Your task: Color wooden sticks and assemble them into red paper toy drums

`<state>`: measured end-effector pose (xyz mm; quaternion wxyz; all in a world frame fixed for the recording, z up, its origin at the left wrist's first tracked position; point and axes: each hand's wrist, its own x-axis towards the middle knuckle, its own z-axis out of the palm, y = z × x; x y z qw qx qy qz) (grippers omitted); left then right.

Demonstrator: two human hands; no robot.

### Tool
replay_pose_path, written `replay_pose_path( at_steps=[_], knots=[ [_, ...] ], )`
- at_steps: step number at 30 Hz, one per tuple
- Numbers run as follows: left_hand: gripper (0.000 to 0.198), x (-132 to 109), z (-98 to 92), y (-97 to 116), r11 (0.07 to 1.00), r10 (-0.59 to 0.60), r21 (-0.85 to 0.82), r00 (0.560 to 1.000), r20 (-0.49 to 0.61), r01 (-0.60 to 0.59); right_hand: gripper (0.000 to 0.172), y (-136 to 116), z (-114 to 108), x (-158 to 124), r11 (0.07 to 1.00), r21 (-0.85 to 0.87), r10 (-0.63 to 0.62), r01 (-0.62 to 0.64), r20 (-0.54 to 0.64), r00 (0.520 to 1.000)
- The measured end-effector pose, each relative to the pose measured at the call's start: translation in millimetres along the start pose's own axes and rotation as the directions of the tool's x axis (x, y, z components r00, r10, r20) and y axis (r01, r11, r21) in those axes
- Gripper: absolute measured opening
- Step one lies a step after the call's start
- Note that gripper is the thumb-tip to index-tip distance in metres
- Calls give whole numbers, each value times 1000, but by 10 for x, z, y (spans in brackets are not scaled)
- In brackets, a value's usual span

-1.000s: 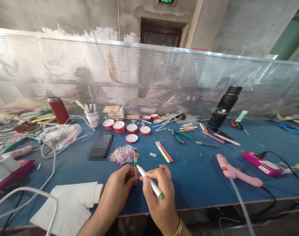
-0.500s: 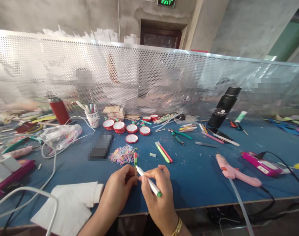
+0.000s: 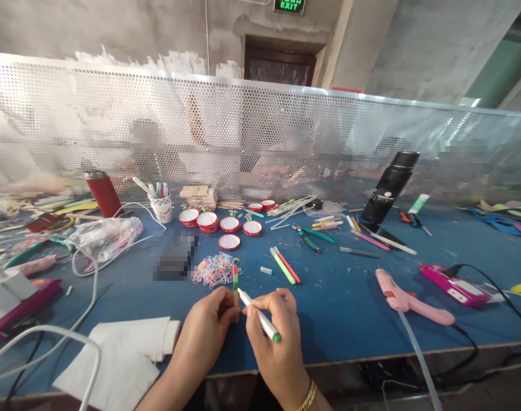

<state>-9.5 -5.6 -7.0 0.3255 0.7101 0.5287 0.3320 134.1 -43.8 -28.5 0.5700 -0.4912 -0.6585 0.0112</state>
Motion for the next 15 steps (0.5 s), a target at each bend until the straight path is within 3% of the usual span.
replay_pose_path(
  at_steps=[10,15],
  knots=[
    [9,-10,-8,14,1000,4,-15,1000,12,-4,8,-8,-7,0,1000,1,-12,11,31,999],
    [14,-10,-2,3,1000,-9,8,1000,-9,9,9,-1,-8,-9,1000,-5,3,-3,-13,1000]
  ],
)
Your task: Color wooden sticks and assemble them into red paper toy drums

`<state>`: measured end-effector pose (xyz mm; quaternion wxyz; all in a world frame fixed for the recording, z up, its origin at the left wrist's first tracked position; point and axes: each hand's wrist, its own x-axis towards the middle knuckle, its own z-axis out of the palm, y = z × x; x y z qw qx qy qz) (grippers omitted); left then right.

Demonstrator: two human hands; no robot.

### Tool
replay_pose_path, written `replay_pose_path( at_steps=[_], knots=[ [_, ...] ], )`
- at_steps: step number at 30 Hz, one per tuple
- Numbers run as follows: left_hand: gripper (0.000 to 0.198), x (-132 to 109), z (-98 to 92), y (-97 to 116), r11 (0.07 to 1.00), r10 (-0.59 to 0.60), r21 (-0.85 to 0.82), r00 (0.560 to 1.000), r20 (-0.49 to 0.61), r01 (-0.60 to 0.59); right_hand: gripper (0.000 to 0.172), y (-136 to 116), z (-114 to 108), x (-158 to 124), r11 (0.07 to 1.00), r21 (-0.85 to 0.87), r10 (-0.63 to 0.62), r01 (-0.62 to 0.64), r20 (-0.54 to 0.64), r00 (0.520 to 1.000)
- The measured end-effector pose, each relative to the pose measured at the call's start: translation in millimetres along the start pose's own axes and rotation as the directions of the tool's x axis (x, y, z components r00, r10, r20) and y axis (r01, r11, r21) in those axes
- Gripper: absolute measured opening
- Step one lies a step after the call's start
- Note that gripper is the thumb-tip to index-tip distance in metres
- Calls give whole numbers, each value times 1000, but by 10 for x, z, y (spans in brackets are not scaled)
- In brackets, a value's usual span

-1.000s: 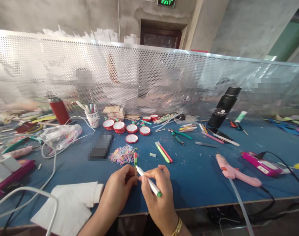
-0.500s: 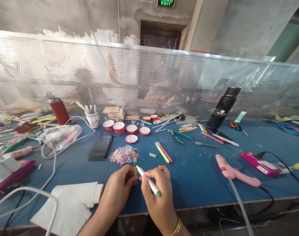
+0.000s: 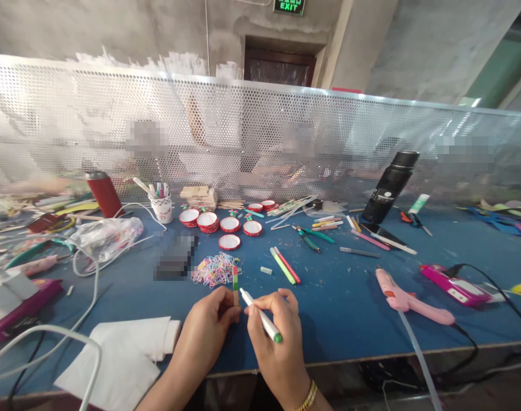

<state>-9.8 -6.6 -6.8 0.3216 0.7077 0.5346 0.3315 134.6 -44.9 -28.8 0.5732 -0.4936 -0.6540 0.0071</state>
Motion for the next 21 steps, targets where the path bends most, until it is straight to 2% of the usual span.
replay_pose_path(
  at_steps=[6,11,17,21],
  knots=[
    [7,8,-1,-19,1000,15,-14,1000,25,-15,7,-10,5,0,1000,0,-22,22,37,999],
    [15,-2,3,-4,1000,1,11,1000,1,-1,8,-7,9,12,1000,-15,-10,10,-16,1000],
    [8,-6,-4,22,999,-2,-42,1000,21,3,7,-13,-2,4,1000,2,-24,24,34,999],
    [10,3,3,8,1000,0,-28,1000,9,0,8,-12,9,8,1000,-17,-19,19,15,1000]
  ],
)
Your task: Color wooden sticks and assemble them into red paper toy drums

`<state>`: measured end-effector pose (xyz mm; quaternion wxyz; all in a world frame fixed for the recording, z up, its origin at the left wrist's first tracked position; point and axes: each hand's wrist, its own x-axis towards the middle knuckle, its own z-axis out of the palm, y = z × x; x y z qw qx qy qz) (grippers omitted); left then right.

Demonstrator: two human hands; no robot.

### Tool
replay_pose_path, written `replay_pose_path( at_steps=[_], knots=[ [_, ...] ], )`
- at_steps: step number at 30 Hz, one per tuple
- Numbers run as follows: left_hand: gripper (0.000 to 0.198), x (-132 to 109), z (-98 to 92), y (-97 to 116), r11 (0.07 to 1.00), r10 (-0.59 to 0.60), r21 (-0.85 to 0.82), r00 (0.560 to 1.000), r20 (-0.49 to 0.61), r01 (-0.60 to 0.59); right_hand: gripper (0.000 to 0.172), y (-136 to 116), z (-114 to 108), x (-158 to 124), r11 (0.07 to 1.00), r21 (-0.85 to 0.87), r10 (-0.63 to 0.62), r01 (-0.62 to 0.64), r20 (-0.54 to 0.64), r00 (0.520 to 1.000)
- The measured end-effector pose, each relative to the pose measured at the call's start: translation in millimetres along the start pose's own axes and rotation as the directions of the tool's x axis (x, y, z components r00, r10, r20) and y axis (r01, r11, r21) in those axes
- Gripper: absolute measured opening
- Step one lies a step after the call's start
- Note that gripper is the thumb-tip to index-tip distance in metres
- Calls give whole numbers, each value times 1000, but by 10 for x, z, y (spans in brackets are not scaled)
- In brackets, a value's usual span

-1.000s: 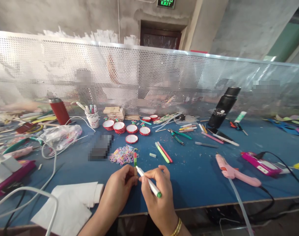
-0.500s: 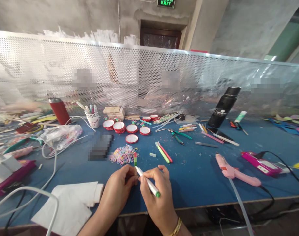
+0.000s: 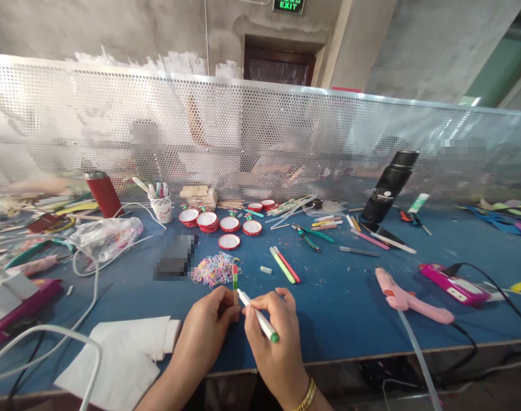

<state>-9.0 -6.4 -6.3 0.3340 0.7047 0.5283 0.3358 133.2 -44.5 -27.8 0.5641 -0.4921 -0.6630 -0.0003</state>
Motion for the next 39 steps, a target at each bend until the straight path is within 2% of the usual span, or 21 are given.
replay_pose_path(
  at_steps=[4,10,16,22,27,33,39],
  knots=[
    [16,-4,2,-5,1000,-7,26,1000,-23,8,8,2,0,1,1000,4,13,-13,-45,999],
    [8,-12,-8,6,1000,14,-8,1000,5,-14,7,-7,-5,2,1000,28,-2,2,9,1000],
    [17,-5,-2,3,999,2,36,999,-39,0,7,-8,-11,5,1000,13,8,-8,-44,999],
    [10,-10,-8,28,1000,18,-15,1000,-2,-18,7,-14,-14,21,999,41,-20,20,1,1000],
    [16,-13,-1,4,1000,3,25,999,-34,-2,8,-10,-17,35,1000,25,-8,10,-51,999],
    [11,-9,-8,10,1000,15,12,1000,2,-15,7,-11,-12,18,998,66,-19,19,-7,1000],
    [17,-8,5,-24,999,19,42,999,-31,-18,9,-15,-17,23,999,43,6,-4,-53,999]
  ],
)
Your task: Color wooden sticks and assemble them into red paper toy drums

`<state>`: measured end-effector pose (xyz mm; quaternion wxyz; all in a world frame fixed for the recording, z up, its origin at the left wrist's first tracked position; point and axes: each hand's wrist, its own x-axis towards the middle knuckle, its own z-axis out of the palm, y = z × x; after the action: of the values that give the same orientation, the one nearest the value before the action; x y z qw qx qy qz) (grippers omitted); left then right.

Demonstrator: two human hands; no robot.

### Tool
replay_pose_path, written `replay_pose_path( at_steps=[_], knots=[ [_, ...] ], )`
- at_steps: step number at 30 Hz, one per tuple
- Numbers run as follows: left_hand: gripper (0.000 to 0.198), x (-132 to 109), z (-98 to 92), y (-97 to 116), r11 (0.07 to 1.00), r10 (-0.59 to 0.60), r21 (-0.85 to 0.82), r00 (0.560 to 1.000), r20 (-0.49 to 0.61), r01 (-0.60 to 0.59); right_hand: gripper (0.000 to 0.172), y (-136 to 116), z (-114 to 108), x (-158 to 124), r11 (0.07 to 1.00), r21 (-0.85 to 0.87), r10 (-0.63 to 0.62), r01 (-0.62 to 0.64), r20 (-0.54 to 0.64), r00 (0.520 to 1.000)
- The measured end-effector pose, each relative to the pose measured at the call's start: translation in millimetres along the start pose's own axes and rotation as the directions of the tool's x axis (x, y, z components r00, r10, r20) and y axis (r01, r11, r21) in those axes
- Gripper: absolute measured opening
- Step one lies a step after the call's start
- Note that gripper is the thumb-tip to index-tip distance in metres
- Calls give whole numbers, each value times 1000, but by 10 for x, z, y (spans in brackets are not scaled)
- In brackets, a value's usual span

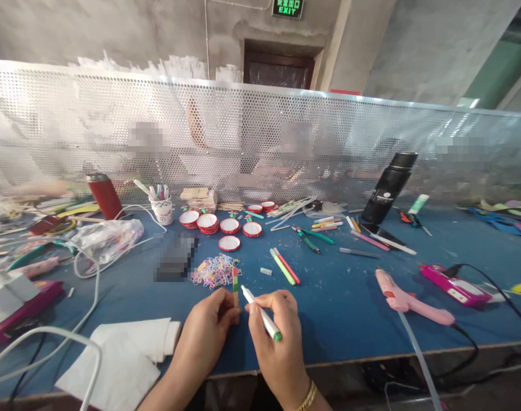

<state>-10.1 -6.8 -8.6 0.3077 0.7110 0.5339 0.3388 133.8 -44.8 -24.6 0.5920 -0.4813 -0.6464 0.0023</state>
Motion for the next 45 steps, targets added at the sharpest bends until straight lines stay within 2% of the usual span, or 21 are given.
replay_pose_path(
  at_steps=[6,11,16,22,27,36,40,45],
  knots=[
    [10,0,-7,-6,1000,-2,-17,999,42,2,8,1,6,4,999,26,-25,24,48,999],
    [17,-1,-8,1,1000,-9,8,1000,15,9,8,6,7,1,1000,6,-13,13,6,1000],
    [11,3,-10,1,1000,8,-19,999,48,-7,8,8,11,-5,999,29,-26,24,49,998],
    [15,14,-4,15,1000,-9,-4,1000,20,9,8,4,5,-8,1000,11,-14,14,7,1000],
    [10,-5,-21,26,1000,4,-30,999,50,-2,7,8,13,-10,999,27,-34,33,57,998],
    [16,10,-1,18,1000,0,-6,1000,24,0,7,9,13,15,1000,-14,-8,7,-20,1000],
    [11,0,-85,111,999,20,25,996,82,-22,6,14,4,13,999,14,33,-32,-51,998],
    [9,120,-361,377,992,114,45,988,104,-119,5,26,8,4,997,46,71,-69,-58,996]
  ],
)
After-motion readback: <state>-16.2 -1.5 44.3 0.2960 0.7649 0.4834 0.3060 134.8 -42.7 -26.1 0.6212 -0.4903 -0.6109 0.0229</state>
